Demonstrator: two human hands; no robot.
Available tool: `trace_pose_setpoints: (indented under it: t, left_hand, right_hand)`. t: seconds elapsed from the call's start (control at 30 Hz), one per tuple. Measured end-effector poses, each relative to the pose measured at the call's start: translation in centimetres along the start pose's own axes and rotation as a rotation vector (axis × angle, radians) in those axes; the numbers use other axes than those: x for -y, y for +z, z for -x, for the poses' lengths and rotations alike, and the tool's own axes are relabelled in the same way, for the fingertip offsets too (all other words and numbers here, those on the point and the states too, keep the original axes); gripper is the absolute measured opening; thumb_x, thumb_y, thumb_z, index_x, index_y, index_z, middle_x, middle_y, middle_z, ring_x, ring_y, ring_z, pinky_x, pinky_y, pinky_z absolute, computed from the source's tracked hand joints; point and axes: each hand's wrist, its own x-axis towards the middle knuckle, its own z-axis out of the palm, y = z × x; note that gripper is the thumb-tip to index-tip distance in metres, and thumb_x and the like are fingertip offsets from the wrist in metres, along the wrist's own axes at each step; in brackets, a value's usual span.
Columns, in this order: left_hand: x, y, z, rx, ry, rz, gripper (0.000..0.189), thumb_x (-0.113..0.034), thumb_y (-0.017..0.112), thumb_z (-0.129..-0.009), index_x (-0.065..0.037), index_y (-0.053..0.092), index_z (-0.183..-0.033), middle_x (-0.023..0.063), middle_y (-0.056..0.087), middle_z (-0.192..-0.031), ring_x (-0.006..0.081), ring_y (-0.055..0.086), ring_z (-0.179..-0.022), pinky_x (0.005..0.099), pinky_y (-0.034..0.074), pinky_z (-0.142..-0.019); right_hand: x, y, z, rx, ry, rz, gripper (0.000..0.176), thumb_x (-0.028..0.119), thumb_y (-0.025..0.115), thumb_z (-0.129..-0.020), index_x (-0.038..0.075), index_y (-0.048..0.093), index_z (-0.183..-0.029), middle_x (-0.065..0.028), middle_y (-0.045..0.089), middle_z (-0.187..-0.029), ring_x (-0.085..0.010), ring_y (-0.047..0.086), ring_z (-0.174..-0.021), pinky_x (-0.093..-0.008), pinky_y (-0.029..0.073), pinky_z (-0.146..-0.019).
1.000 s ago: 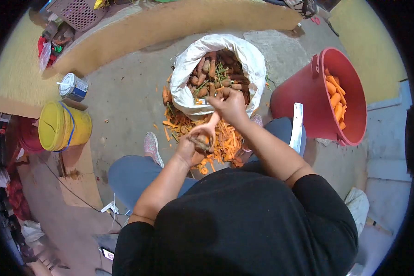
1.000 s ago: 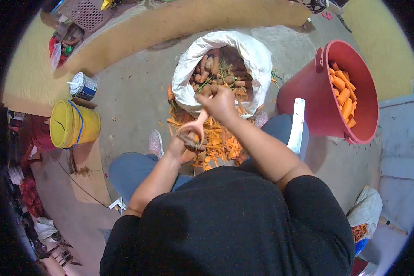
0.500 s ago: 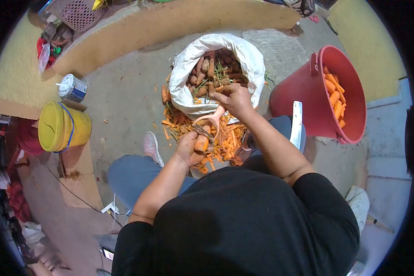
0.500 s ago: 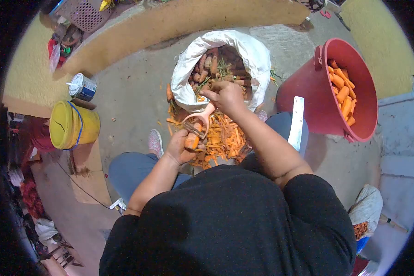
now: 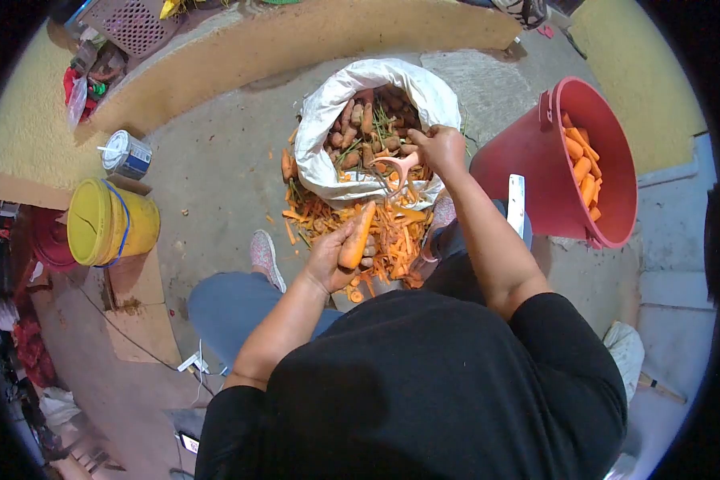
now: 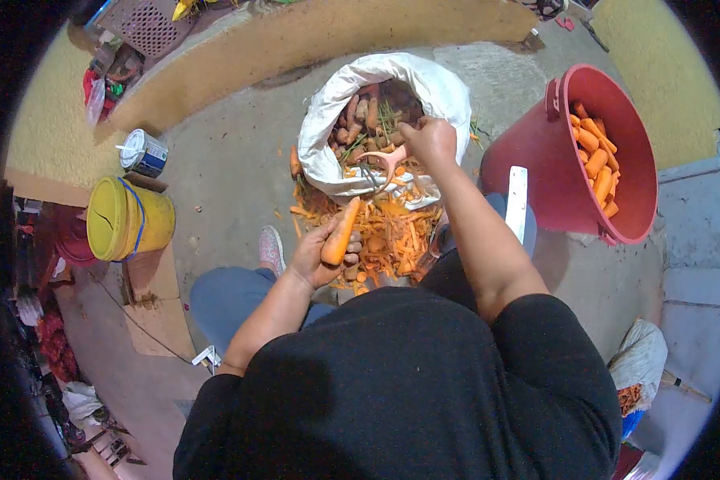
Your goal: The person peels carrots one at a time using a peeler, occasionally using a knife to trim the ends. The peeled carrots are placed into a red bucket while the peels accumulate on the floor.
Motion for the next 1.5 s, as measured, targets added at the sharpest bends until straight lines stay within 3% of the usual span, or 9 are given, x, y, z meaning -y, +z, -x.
trace_pose_setpoints:
  t: [0.23, 0.47, 0.57, 0.67, 0.97, 1.17, 1.27, 1.43, 1.5]
  left_hand:
    - [-0.4, -0.9, -0.6, -0.084, 0.05, -0.098, 0.03, -0.027, 0.041, -0.088, -0.01, 0.046, -0.112, 0.0075, 0.051, -0.089, 0.0152, 0.051, -0.072, 0.026, 0.043, -0.056]
    - [0.1, 0.0, -0.2, -0.052, 0.014, -0.069, 0.027, -0.027, 0.042, -0.088, -0.009, 0.046, -0.107, 0.0074, 0.05, -0.085, 0.015, 0.048, -0.068, 0.025, 0.04, -0.053]
    - [0.0, -1.7, -0.9, 0.056, -0.019, 0.061, 0.026, -0.027, 0.044, -0.087, -0.009, 0.046, -0.106, 0.0078, 0.051, -0.085, 0.0158, 0.051, -0.07, 0.0262, 0.042, -0.054]
    - [0.0, 0.8, -0.1, -0.175, 0.09, -0.073, 0.033, -0.026, 0.041, -0.089, -0.009, 0.043, -0.117, 0.0042, 0.051, -0.099, 0.0155, 0.053, -0.075, 0.0278, 0.045, -0.056]
    - [0.0, -0.8, -0.4, 0.023, -0.007, -0.043, 0.031, -0.028, 0.046, -0.086, -0.007, 0.045, -0.11, 0.0072, 0.05, -0.084, 0.015, 0.047, -0.068, 0.0239, 0.041, -0.053]
    - [0.1, -0.5, -0.8, -0.24, 0.057, -0.011, 0.023, -0.024, 0.053, -0.081, -0.006, 0.052, -0.096, 0.0077, 0.056, -0.076, 0.0176, 0.058, -0.061, 0.0267, 0.048, -0.048]
    - [0.5, -2.8, -1.2, 0.03, 0.081, -0.074, 0.026, -0.023, 0.043, -0.087, -0.006, 0.051, -0.104, 0.0072, 0.056, -0.089, 0.0178, 0.057, -0.075, 0.0308, 0.051, -0.064]
    - [0.1, 0.1, -0.3, -0.098, -0.001, -0.101, 0.03, -0.029, 0.043, -0.089, -0.013, 0.041, -0.113, 0.0052, 0.046, -0.079, 0.0135, 0.044, -0.068, 0.0217, 0.038, -0.053]
    - [0.0, -2.3, -1.2, -0.002, -0.018, 0.0, 0.029, -0.027, 0.042, -0.089, -0.01, 0.045, -0.112, 0.0056, 0.05, -0.08, 0.0161, 0.051, -0.068, 0.0271, 0.045, -0.052]
  right_hand:
    - [4.9, 1.5, 9.4, 0.113, -0.495, -0.114, 0.038, 0.034, 0.07, -0.061, -0.002, 0.063, -0.071, -0.0132, 0.058, -0.056, -0.021, 0.059, -0.053, -0.0325, 0.046, -0.055]
    - [-1.6, 2.2, -0.1, -0.056, -0.05, -0.144, 0.033, 0.033, 0.067, -0.062, 0.002, 0.065, -0.072, -0.0143, 0.061, -0.061, -0.0253, 0.06, -0.055, -0.035, 0.047, -0.057]
    - [2.9, -0.2, 4.5, 0.02, -0.127, -0.187, 0.032, 0.031, 0.067, -0.061, 0.0, 0.064, -0.068, -0.0141, 0.06, -0.058, -0.0252, 0.058, -0.052, -0.0355, 0.047, -0.056]
    - [4.6, 0.9, 8.9, 0.176, -0.463, -0.148, 0.03, 0.031, 0.066, -0.062, 0.001, 0.063, -0.065, -0.0158, 0.058, -0.057, -0.0286, 0.059, -0.054, -0.036, 0.048, -0.058]
    - [1.9, -1.8, 3.3, 0.014, 0.002, -0.157, 0.027, 0.03, 0.063, -0.067, 0.003, 0.066, -0.07, -0.0152, 0.06, -0.061, -0.0261, 0.059, -0.053, -0.0339, 0.046, -0.052]
    - [4.5, 1.0, 9.4, 0.178, -0.43, -0.154, 0.029, 0.029, 0.064, -0.065, 0.0, 0.063, -0.065, -0.0163, 0.058, -0.057, -0.0286, 0.059, -0.056, -0.0361, 0.046, -0.056]
    - [3.7, 2.6, 8.3, 0.086, -0.405, -0.157, 0.029, 0.029, 0.064, -0.064, 0.0, 0.062, -0.063, -0.0173, 0.058, -0.06, -0.0308, 0.059, -0.058, -0.0375, 0.047, -0.058]
    - [0.2, 1.5, 2.4, -0.059, -0.085, -0.066, 0.032, 0.035, 0.063, -0.066, 0.003, 0.064, -0.067, -0.0159, 0.059, -0.06, -0.0284, 0.061, -0.059, -0.0368, 0.048, -0.058]
    - [0.7, 0.7, 2.5, -0.032, -0.098, -0.091, 0.032, 0.035, 0.064, -0.066, 0.002, 0.064, -0.066, -0.0164, 0.059, -0.059, -0.0286, 0.06, -0.058, -0.0365, 0.048, -0.057]
